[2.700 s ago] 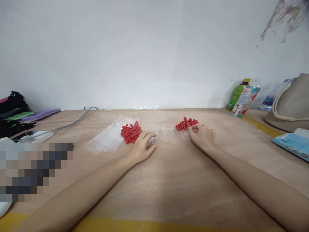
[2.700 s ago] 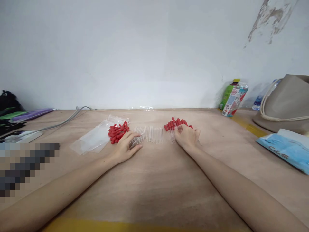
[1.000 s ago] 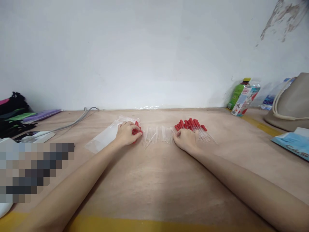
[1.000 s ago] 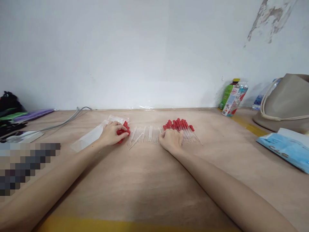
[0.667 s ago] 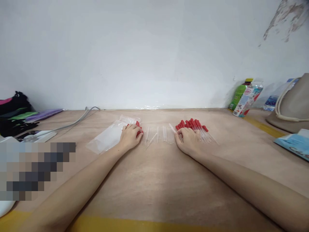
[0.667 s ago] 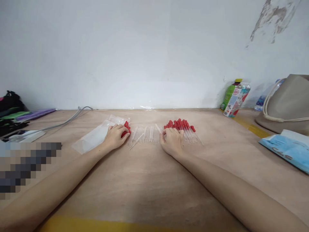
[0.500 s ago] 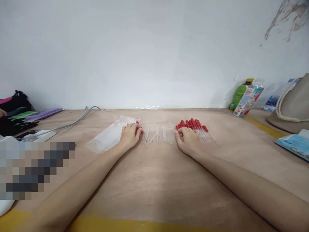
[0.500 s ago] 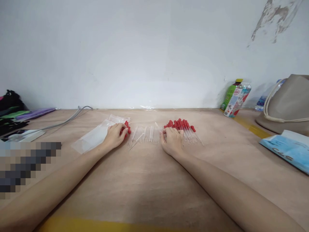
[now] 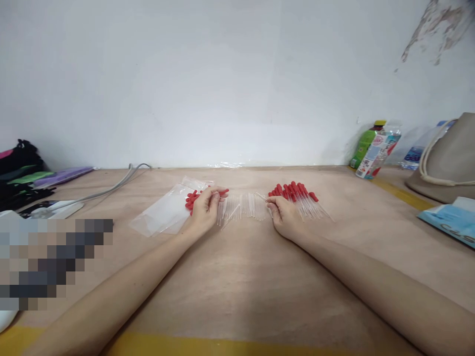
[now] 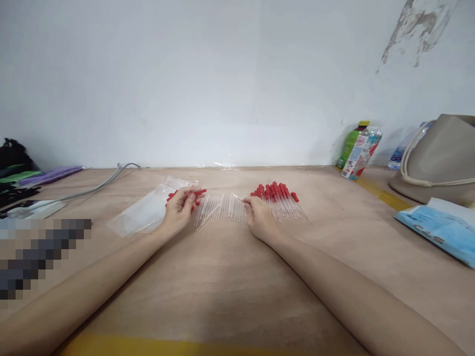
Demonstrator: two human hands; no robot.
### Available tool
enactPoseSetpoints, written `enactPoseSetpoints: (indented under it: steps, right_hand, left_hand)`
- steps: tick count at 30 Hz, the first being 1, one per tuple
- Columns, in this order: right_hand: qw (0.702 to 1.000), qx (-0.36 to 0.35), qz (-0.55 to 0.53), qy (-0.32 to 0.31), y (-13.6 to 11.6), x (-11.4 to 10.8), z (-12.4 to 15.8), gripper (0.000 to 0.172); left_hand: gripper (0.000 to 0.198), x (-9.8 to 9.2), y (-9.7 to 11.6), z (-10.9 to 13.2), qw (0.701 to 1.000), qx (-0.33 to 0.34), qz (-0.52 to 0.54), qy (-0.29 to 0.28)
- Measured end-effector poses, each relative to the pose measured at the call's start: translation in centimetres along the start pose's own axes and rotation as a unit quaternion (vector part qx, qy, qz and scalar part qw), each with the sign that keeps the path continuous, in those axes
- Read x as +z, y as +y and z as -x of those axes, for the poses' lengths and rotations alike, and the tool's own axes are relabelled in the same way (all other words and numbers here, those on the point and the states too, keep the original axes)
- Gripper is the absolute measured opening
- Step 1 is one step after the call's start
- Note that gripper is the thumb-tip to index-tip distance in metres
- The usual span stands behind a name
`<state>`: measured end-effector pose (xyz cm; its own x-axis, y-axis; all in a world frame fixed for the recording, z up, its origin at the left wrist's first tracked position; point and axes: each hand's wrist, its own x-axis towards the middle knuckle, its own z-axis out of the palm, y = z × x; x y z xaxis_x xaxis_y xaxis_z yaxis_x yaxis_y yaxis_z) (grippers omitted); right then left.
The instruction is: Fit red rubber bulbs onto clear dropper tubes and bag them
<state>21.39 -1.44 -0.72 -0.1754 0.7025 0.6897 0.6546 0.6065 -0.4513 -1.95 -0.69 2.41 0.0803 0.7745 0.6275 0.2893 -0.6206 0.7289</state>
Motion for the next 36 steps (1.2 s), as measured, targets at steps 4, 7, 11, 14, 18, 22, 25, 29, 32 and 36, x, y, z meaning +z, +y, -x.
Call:
enactPoseSetpoints:
  steps: [4, 7, 11, 14, 18, 22, 25, 29, 32, 36]
  right_hand:
    - [1.000, -0.025, -0.002, -0.012, -0.6, -0.2, 0.2, 0.021]
    - [0.998, -0.053, 0.011, -0.026, -1.3, -0.4, 0.3, 0.019]
    - [0.997, -0.064, 0.016, -0.032, -1.8, -0.4, 0.4, 0.016]
    - [0.997, -0.070, 0.012, -0.030, -2.0, -0.3, 0.4, 0.016]
    - [0.996, -0.075, 0.004, -0.041, -2.3, -0.3, 0.5, 0.017]
    - [0.995, -0.073, -0.006, -0.065, -2.5, -0.3, 0.6, 0.017]
    - [0.993, -0.072, -0.002, -0.092, -2.6, -0.5, 0.5, 0.019]
    - [0.990, -0.079, 0.003, -0.115, -2.6, -0.8, 0.3, 0.019]
    - [0.989, -0.084, 0.000, -0.125, -2.3, -1.0, 0.2, 0.018]
    - [0.986, -0.102, 0.020, -0.131, -2.0, -1.2, 0.0, 0.018]
  left_hand:
    - [0.013, 1.4, 0.6, 1.3, 0.996, -0.030, 0.074, -0.045]
    - [0.022, 2.0, 0.2, 1.9, 0.997, -0.034, 0.041, -0.048]
    - [0.022, 2.2, -0.6, 2.2, 0.998, -0.031, -0.017, -0.061]
    - [0.021, 2.1, -0.8, 2.1, 0.997, -0.013, -0.048, -0.065]
    - [0.023, 2.0, -0.8, 2.1, 0.994, 0.018, -0.079, -0.077]
    - [0.020, 2.0, -0.8, 2.1, 0.989, 0.049, -0.115, -0.083]
    - [0.020, 2.0, -0.8, 2.2, 0.988, 0.055, -0.118, -0.086]
    - [0.017, 1.7, -0.5, 2.2, 0.985, 0.062, -0.109, -0.116]
    - [0.015, 1.6, -0.1, 2.2, 0.981, 0.073, -0.110, -0.144]
    - [0.013, 1.5, 0.4, 2.2, 0.975, 0.080, -0.115, -0.174]
